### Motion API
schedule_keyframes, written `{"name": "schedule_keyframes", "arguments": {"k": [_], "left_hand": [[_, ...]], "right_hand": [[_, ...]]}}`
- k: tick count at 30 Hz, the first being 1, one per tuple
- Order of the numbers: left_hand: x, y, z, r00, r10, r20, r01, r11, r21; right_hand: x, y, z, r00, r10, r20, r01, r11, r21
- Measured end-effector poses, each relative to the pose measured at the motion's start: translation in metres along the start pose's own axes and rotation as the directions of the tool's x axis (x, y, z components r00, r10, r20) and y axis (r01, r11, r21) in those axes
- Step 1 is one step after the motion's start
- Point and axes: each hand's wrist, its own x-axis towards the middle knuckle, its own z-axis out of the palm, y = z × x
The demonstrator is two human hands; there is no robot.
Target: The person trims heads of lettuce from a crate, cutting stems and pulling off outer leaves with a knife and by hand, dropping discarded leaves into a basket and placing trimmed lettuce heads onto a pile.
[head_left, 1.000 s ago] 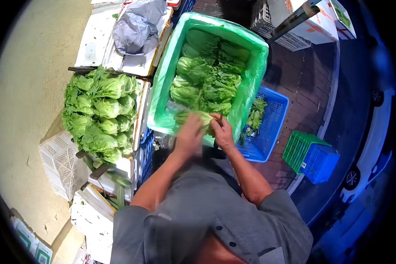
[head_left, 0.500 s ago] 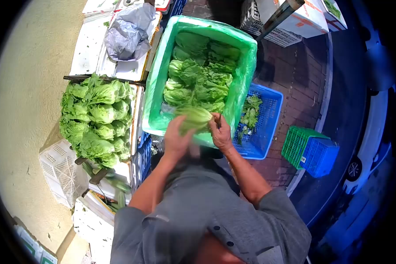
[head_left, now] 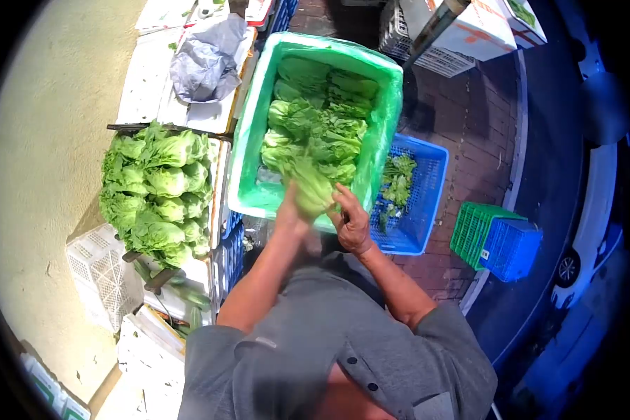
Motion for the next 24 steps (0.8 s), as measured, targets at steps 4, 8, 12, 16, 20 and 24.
{"name": "schedule_keyframes", "arguments": {"k": [4,8,12,16,20,24], "left_hand": [[0.002,-0.008,0.004,0.999,-0.012,-0.053,0.009,0.999,-0.048],[0.005,-0.019,0.011,0.994,-0.072,-0.08,0.063,0.991,-0.118],[0.003,-0.032,0.022,0.988,-0.069,-0.139,0.064,0.997,-0.036],[0.002,-0.037,0.028,0.978,-0.109,-0.178,0.104,0.994,-0.04],[-0.003,-0.043,0.041,0.978,-0.098,-0.186,0.104,0.994,0.023],[0.003,-0.049,0.038,0.986,-0.095,-0.134,0.102,0.994,0.046]], "right_hand": [[-0.004,-0.01,-0.029,0.98,0.195,0.044,-0.194,0.981,-0.016],[-0.006,-0.017,-0.033,0.981,0.182,0.065,-0.176,0.98,-0.098],[-0.001,-0.023,-0.032,0.993,0.113,0.024,-0.107,0.979,-0.171],[-0.003,-0.022,-0.038,0.989,0.144,0.028,-0.135,0.968,-0.211],[-0.005,-0.021,-0.045,0.986,0.161,0.037,-0.149,0.965,-0.214],[-0.003,-0.024,-0.052,0.979,0.191,0.073,-0.169,0.958,-0.231]]}}
